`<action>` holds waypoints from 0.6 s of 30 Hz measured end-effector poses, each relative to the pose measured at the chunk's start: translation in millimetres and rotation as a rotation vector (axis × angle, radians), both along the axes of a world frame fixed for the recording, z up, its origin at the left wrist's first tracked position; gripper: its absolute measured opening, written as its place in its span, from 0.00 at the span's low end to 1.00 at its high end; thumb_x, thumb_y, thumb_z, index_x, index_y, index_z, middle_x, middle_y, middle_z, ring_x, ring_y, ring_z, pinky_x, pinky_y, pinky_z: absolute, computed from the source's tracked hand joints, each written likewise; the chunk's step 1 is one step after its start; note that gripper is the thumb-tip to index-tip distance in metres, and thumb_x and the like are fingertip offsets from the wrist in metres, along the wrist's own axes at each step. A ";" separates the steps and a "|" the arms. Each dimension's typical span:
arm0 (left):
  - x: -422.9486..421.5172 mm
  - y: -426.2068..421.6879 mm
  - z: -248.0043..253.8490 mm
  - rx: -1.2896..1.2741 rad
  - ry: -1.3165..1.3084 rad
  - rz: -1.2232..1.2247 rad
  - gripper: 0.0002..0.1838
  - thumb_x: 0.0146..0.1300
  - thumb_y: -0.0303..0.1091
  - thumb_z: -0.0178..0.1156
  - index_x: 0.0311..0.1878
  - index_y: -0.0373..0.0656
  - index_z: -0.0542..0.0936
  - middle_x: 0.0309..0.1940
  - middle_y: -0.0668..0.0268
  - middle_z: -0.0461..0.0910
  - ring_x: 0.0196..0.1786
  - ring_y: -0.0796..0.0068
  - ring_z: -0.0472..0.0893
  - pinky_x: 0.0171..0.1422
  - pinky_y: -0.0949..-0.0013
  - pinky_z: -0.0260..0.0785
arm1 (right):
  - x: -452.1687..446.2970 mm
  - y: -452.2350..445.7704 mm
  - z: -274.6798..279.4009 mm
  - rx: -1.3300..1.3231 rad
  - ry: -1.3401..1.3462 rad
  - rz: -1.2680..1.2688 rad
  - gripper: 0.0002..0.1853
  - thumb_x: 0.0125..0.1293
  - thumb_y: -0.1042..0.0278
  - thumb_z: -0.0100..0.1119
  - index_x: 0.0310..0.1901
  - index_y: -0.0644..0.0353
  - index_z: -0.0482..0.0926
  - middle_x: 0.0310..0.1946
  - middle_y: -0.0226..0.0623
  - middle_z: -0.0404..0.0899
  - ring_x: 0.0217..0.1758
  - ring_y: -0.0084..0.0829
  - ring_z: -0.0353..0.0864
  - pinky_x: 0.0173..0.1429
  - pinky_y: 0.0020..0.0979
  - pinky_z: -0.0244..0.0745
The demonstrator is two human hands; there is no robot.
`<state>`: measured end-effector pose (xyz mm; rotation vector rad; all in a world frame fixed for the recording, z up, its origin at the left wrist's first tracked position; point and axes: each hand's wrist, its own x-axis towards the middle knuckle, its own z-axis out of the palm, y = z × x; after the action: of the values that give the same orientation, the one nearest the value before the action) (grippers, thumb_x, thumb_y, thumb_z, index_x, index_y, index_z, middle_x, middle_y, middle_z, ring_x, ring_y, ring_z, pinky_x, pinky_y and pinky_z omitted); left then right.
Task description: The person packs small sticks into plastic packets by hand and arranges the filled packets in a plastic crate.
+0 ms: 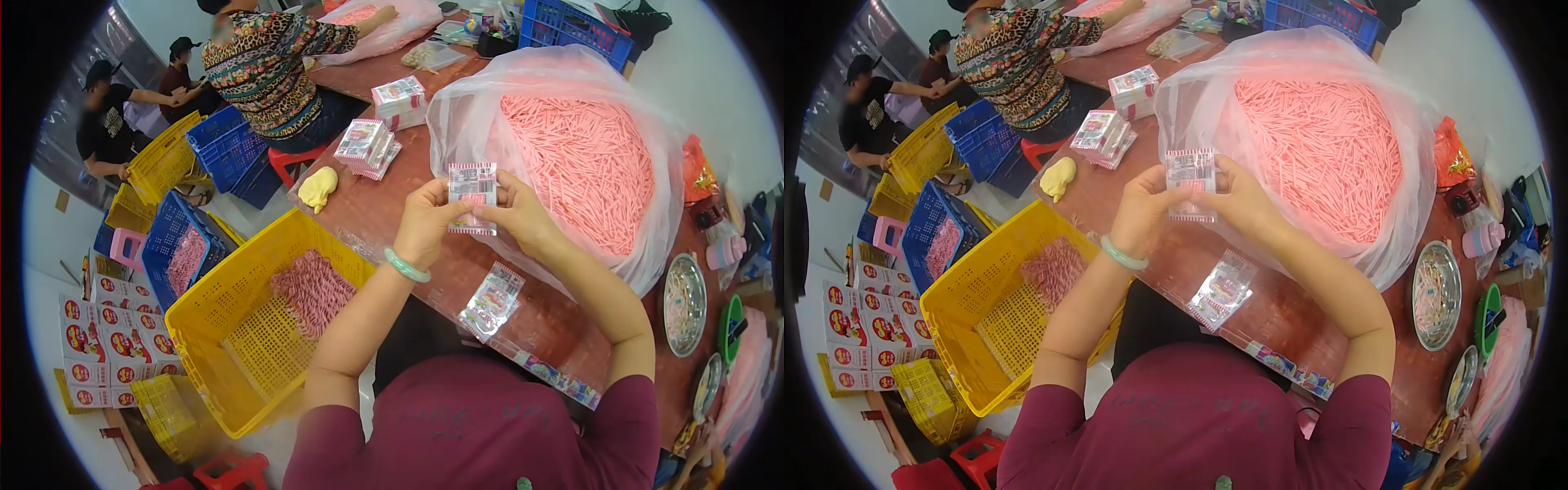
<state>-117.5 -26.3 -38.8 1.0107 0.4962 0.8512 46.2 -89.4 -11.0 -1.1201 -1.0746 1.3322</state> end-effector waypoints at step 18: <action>20.0 -20.9 16.7 -0.138 -0.204 0.031 0.10 0.68 0.27 0.60 0.50 0.37 0.81 0.45 0.67 0.84 0.43 0.80 0.82 0.50 0.74 0.74 | 37.3 -26.3 16.5 0.077 -0.237 -0.110 0.18 0.66 0.74 0.57 0.57 0.62 0.75 0.37 0.31 0.82 0.35 0.17 0.77 0.39 0.21 0.73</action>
<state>-97.4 -47.2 -22.1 0.7822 0.3923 0.9240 83.5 -115.7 5.5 -1.2831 -1.2064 1.0827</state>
